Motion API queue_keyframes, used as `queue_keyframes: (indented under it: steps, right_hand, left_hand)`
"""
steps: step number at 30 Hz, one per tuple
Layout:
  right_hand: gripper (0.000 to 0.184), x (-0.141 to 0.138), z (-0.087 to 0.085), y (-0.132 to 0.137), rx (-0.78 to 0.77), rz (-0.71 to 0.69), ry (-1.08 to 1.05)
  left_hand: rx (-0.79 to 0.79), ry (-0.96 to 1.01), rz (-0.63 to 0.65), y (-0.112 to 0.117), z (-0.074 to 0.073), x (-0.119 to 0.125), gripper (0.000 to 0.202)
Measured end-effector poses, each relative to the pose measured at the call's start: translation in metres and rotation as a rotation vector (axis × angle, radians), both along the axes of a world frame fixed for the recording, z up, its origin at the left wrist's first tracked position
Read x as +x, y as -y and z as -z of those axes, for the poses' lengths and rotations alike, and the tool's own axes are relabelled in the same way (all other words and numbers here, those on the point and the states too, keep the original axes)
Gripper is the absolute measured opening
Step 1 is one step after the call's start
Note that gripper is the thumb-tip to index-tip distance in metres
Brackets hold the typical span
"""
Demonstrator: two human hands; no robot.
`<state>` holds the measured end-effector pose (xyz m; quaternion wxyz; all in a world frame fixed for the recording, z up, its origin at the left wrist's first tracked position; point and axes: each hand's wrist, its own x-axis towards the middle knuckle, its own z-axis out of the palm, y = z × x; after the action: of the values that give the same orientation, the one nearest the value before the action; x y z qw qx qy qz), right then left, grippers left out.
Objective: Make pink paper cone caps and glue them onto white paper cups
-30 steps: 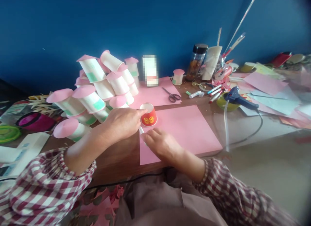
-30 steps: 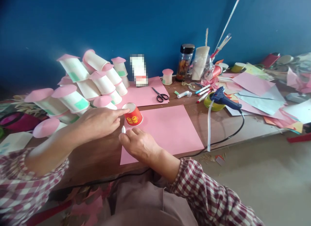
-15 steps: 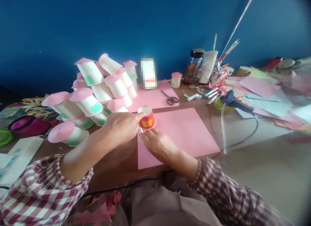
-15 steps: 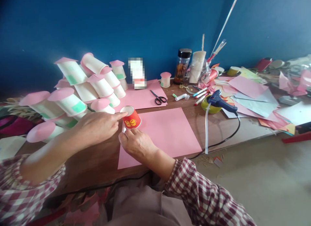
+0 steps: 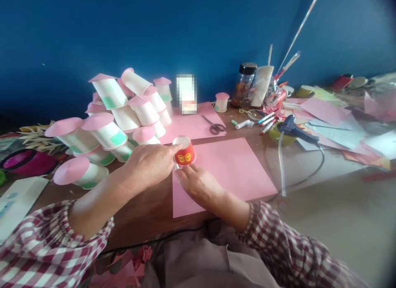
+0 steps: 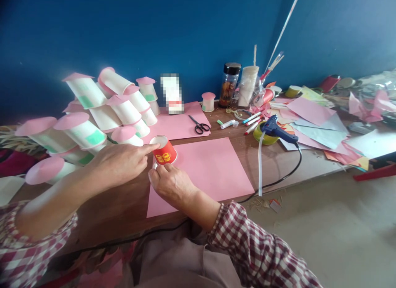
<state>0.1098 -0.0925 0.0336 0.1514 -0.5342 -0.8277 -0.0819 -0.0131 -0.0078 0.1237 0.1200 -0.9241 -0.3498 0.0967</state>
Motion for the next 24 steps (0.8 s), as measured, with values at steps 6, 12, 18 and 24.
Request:
queue_keyframes:
  steps: [6, 12, 18, 24]
  right_hand:
    - [0.023, 0.001, -0.005, 0.001, -0.010, 0.010, 0.008]
    - [0.024, 0.009, -0.013, 0.008, -0.037, -0.001, 0.039]
    - [0.022, 0.024, -0.025, 0.022, -0.111, 0.000, -0.003]
    - [0.019, 0.053, -0.029, 0.039, 0.078, 0.187, -0.251]
  left_hand:
    - [0.005, -0.004, 0.001, 0.000, 0.001, 0.000, 0.050]
    - [0.052, -0.024, 0.032, 0.002, 0.001, 0.000, 0.053]
    - [0.023, -0.024, -0.005, 0.004, -0.001, 0.001, 0.052]
    - [0.031, -0.019, -0.018, 0.002, 0.002, 0.001, 0.054]
